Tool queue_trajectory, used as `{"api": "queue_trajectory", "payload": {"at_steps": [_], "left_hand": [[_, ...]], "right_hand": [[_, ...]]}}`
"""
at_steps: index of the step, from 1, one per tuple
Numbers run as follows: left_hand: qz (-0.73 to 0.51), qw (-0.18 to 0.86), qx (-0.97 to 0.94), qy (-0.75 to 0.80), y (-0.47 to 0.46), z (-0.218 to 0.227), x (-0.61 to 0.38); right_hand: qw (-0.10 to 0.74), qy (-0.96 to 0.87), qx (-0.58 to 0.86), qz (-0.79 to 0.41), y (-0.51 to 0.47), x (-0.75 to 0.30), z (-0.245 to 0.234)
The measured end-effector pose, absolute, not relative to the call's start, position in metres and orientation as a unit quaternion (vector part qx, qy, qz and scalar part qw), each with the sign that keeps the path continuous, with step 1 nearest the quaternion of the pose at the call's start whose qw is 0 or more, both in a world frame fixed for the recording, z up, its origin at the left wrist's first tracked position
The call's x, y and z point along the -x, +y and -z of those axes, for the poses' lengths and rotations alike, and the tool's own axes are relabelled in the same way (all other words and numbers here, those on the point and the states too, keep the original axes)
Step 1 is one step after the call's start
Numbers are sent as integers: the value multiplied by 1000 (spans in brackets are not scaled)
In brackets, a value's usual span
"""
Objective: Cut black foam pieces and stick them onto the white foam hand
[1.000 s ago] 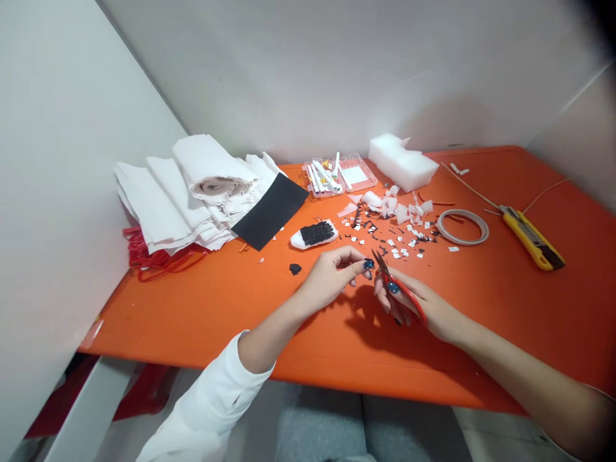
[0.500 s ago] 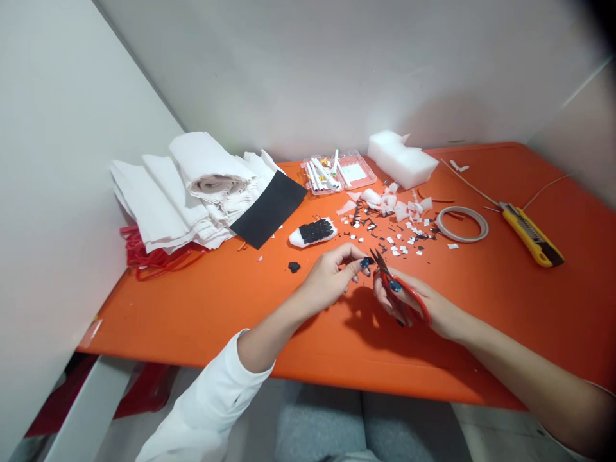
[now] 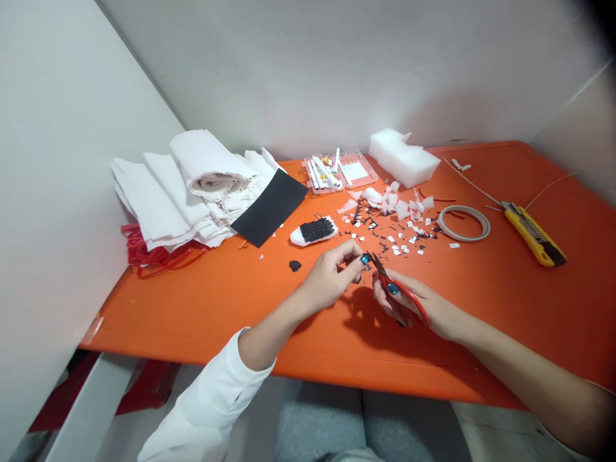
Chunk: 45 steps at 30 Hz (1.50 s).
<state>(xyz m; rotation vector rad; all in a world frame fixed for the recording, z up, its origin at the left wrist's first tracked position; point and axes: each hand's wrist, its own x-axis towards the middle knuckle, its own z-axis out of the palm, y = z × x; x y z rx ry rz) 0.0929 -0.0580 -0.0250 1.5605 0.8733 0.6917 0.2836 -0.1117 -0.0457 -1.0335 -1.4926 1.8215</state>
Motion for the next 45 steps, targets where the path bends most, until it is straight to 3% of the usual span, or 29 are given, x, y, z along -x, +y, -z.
{"api": "queue_trajectory", "payload": {"at_steps": [12,45], "left_hand": [[-283,621,-647,340,-55,25,-91],[-333,575,-662,347,-55,35,-95]], "right_hand": [[287,-569,382,-669,-111,-286,47],[287,-579,360,-673,-113,-285,47]]}}
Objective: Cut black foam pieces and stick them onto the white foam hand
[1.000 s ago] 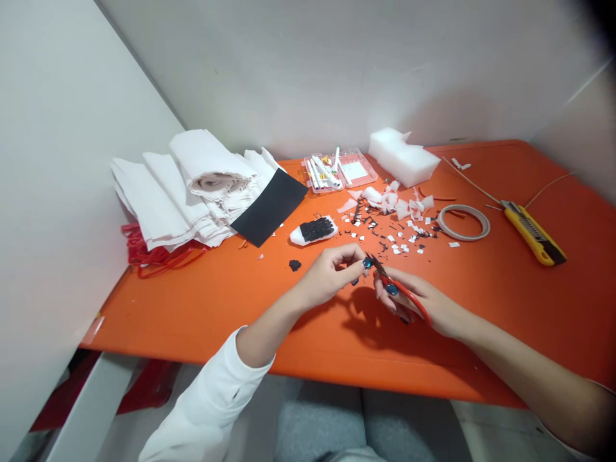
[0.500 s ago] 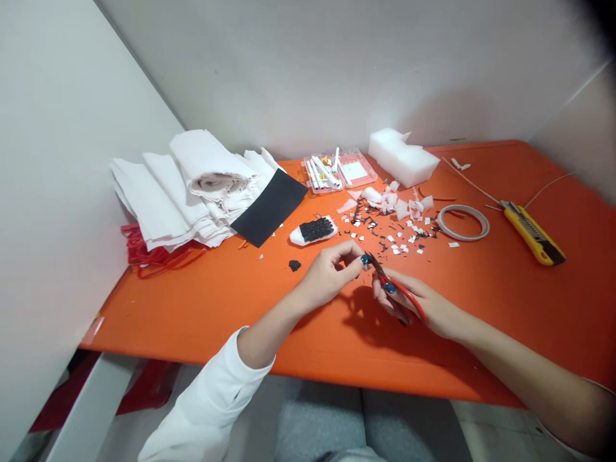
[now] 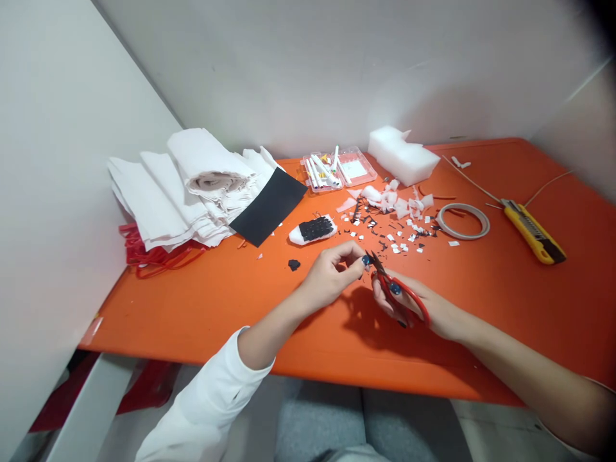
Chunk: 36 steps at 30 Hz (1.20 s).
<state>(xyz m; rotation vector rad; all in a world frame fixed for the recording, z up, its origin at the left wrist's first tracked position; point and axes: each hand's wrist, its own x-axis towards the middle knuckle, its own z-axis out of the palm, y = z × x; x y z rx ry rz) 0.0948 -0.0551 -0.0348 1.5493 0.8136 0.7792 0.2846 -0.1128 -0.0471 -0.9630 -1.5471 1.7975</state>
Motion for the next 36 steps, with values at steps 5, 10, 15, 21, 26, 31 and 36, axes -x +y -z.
{"api": "queue_trajectory", "payload": {"at_steps": [5,10,15,21,26,31,36], "left_hand": [[-333,578,-661,342,-55,35,-95],[-325,582,-662,343,-54,36,-95],[-325,585,-660,342,-54,36,-95],[-321,599,-649,342,-53,34,-95],[-317,599,-649,347,-54,34,-95],[-320,602,-637,360,-54,34,-96],[-317,601,-641,358,-53,34,-96]], "right_hand": [[293,-577,363,-670,-113,-285,46],[285,-584,368,-665,-112,-285,44],[288,-580,367,-667,-112,-285,47],[288,-589,356,-666,-112,-286,47],[284,-585,363,-667,-112,-285,44],[274,-590,369,-664,-113,-285,43],[271,-591,372,-663,-113,-285,43]]}}
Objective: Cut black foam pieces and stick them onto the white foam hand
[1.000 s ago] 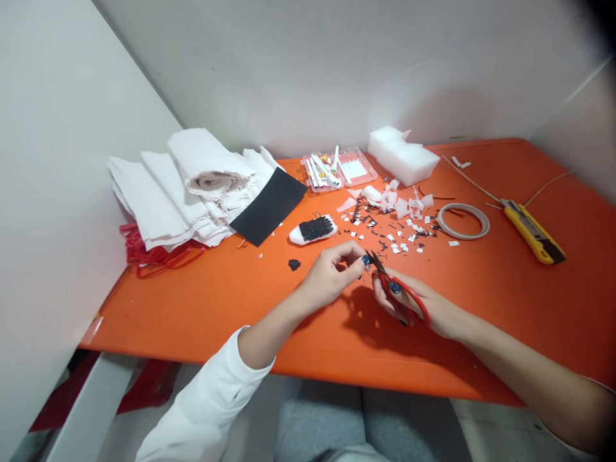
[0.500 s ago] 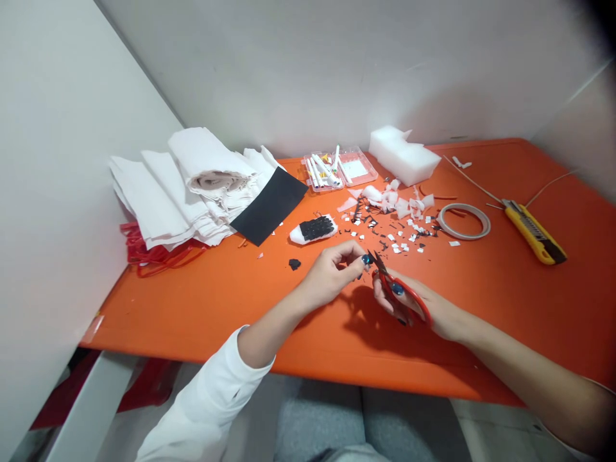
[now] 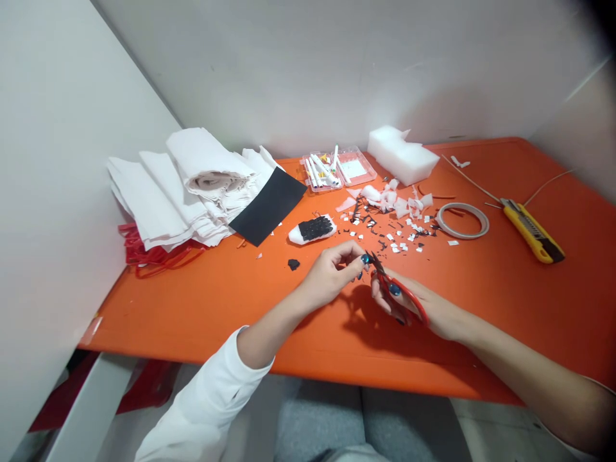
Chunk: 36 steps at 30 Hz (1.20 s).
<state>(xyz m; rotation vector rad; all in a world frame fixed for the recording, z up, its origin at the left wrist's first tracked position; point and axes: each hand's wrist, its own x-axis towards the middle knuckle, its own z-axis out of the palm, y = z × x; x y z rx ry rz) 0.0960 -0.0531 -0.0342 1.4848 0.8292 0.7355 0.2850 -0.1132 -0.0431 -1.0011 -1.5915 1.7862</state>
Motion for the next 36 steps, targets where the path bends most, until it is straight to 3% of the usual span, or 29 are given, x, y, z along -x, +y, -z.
{"api": "queue_trajectory", "payload": {"at_steps": [20,36], "left_hand": [[-324,619,-618,360,-57,37,-100],[-331,607,-618,374,-57,36,-100]], "right_hand": [[297,-587,330,-677,-114,-285,48],[328,-521,422,-666,-112,-282,50]]}}
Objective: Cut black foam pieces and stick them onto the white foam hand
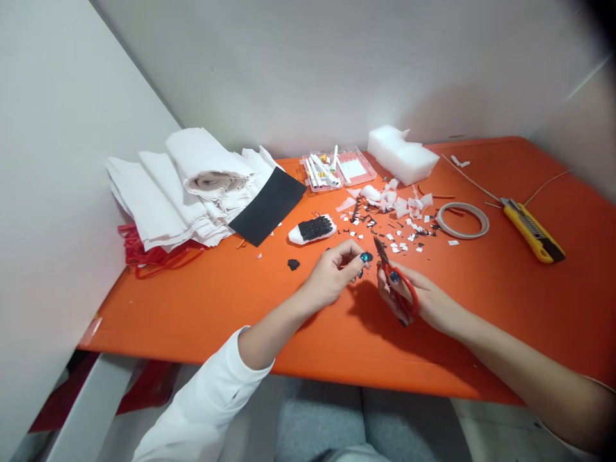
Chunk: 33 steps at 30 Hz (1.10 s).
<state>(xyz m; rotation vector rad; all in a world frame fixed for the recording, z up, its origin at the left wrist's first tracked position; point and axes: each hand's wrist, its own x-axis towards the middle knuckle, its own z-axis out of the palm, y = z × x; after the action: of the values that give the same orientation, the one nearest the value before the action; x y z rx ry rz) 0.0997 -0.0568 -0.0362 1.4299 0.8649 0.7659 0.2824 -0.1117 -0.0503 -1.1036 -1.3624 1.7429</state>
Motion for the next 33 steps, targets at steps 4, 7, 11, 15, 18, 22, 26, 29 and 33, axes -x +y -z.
{"api": "queue_trajectory", "payload": {"at_steps": [4,7,11,15,18,22,26,29,33], "left_hand": [[-327,615,-599,394,-56,36,-100],[-332,610,-604,391,-55,37,-100],[-343,603,-614,377,-55,37,-100],[-344,596,-618,380,-56,39,-99],[-344,595,-620,379,-57,40,-99],[-336,597,-622,379,-57,40,-98],[-346,586,-621,390,-54,37,-96],[-346,579,-622,398,-52,35,-95],[-339,566,-629,410,-49,38,-96]], "right_hand": [[352,-519,395,-671,-111,-283,51],[343,-536,373,-675,-113,-284,55],[332,-539,358,-686,-113,-285,57],[346,-549,360,-670,-112,-284,53],[357,-543,368,-665,-112,-283,52],[371,-527,379,-665,-111,-283,53],[383,-530,378,-655,-109,-283,56],[395,-527,382,-648,-108,-283,59],[412,-522,379,-644,-103,-282,64]]}}
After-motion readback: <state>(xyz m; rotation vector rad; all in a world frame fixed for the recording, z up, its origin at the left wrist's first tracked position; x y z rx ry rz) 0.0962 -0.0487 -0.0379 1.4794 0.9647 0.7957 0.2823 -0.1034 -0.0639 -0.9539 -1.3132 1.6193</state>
